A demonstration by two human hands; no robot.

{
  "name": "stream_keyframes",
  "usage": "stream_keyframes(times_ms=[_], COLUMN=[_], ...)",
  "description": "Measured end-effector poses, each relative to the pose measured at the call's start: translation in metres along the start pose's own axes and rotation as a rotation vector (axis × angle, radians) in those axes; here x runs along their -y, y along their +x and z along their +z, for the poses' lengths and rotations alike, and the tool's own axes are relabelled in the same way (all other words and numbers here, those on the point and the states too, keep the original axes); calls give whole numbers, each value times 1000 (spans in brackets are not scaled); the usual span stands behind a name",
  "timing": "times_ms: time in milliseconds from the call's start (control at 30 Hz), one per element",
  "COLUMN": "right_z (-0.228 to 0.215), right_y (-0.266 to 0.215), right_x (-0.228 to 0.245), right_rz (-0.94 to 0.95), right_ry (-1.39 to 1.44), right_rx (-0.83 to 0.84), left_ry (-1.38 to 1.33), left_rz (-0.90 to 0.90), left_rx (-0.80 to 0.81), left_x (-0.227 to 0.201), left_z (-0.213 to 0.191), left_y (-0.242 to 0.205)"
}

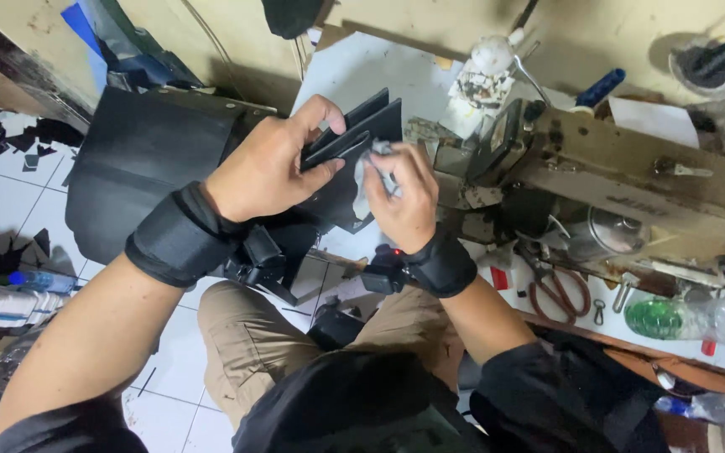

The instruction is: The person applies liquid finish or adhesive to the edges and surfaces of leather components using a cloth dabber.

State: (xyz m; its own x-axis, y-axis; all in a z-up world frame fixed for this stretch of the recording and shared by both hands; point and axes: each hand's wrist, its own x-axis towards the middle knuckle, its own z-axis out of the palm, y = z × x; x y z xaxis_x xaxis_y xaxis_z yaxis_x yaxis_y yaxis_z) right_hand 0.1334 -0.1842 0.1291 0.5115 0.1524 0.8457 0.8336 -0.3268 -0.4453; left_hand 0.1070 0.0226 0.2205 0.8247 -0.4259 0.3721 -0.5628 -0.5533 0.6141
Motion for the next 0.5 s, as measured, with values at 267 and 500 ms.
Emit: stream_keyframes(times_ms=[267, 500], right_z=[-7, -6], right_y=[3, -4], right_x=[9, 2], right_rz=[77, 104], right_ry=[-1, -46], right_rx=[13, 30], left_ry=[-20, -12], left_rz=[-28, 9], left_rx=[47, 40], left_x=[-3, 0], left_z=[2, 2], left_y=[2, 5])
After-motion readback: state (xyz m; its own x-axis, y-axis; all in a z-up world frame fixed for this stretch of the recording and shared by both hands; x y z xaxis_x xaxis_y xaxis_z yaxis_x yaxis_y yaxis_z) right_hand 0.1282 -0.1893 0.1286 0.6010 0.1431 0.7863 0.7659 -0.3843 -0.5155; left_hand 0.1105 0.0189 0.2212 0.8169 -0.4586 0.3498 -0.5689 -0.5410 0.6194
